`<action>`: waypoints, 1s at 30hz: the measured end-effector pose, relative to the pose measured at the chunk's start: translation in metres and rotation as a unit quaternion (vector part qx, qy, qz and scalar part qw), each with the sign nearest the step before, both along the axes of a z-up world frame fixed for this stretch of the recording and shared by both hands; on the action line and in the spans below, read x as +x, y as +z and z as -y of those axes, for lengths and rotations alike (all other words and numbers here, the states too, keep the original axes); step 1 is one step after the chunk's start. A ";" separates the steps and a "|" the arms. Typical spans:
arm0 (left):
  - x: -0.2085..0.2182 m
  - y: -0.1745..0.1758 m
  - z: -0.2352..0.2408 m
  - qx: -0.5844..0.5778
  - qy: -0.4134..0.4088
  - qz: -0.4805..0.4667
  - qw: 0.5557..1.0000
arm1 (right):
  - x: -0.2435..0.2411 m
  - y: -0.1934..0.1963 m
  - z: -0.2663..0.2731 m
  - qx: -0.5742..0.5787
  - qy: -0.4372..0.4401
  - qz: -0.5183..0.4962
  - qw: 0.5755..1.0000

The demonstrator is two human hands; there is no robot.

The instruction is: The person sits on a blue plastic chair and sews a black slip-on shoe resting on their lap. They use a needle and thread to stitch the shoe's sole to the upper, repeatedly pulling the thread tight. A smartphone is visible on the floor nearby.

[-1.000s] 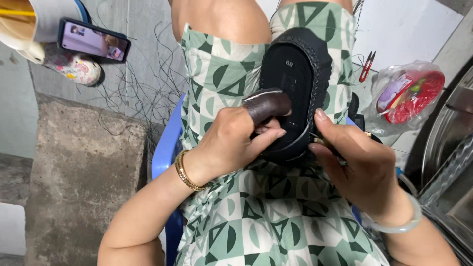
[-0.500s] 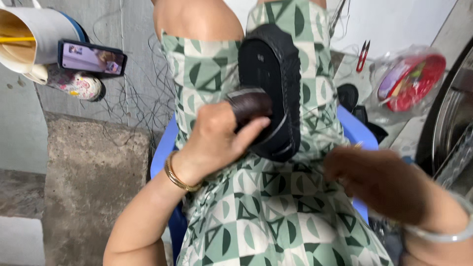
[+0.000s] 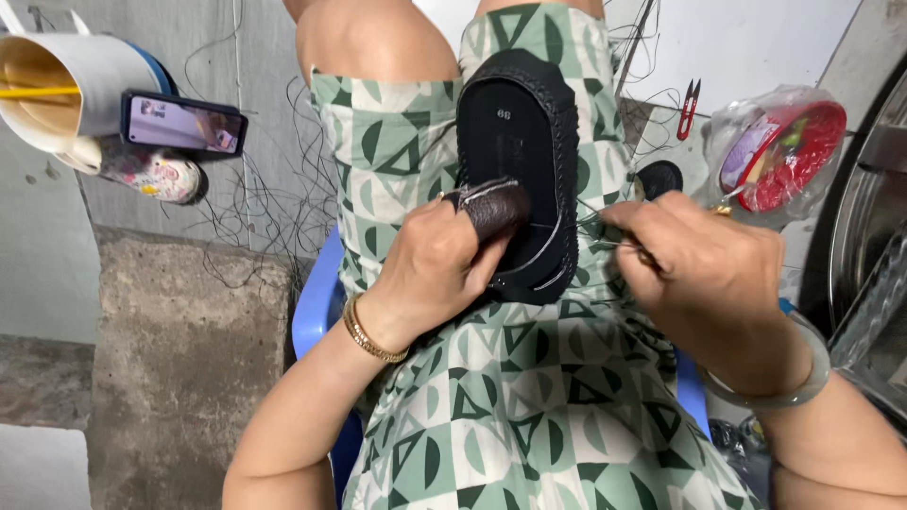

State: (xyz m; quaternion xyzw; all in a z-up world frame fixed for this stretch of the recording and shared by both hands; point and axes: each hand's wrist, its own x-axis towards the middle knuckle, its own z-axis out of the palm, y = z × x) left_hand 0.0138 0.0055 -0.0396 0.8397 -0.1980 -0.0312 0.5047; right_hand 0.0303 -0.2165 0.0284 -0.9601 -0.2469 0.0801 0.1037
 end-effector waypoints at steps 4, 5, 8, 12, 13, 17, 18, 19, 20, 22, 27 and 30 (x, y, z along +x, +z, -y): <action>-0.002 -0.008 -0.007 0.021 0.015 0.003 1.000 | -0.004 -0.017 -0.001 -0.001 -0.009 -0.085 0.996; -0.005 -0.012 -0.011 0.052 0.008 0.021 0.998 | 0.000 -0.014 0.002 0.049 0.003 -0.019 0.999; 0.002 -0.012 -0.042 0.152 0.043 0.108 0.982 | -0.014 -0.020 0.089 -0.024 -0.025 0.009 0.999; 0.019 -0.003 -0.117 0.417 0.228 0.186 0.860 | -0.006 -0.068 0.179 -0.001 -0.174 -0.048 0.984; 0.020 0.007 -0.108 0.418 0.227 0.184 0.860 | 0.002 -0.079 0.184 0.000 -0.173 -0.050 0.984; 0.020 0.026 -0.056 0.248 0.125 0.132 0.952 | 0.025 -0.044 0.078 0.270 -0.166 -0.144 0.937; 0.018 0.027 -0.040 0.125 0.007 0.074 0.989 | 0.028 -0.005 0.008 0.316 -0.006 -0.193 0.929; 0.020 0.028 -0.034 0.127 0.007 0.074 0.989 | 0.027 -0.011 0.007 0.318 -0.005 -0.193 0.928; 0.022 0.029 -0.029 0.157 -0.022 0.046 0.986 | 0.025 -0.018 0.006 0.269 0.024 -0.164 0.949; 0.024 0.029 -0.022 0.184 -0.054 0.011 0.981 | 0.024 -0.021 0.001 0.217 0.050 -0.141 0.964; 0.038 0.022 -0.019 0.094 -0.005 0.105 0.990 | 0.029 -0.020 -0.015 0.427 -0.032 -0.237 0.872; 0.035 0.006 -0.025 0.144 0.028 0.143 0.979 | 0.006 -0.054 -0.024 0.616 -0.209 -0.350 0.674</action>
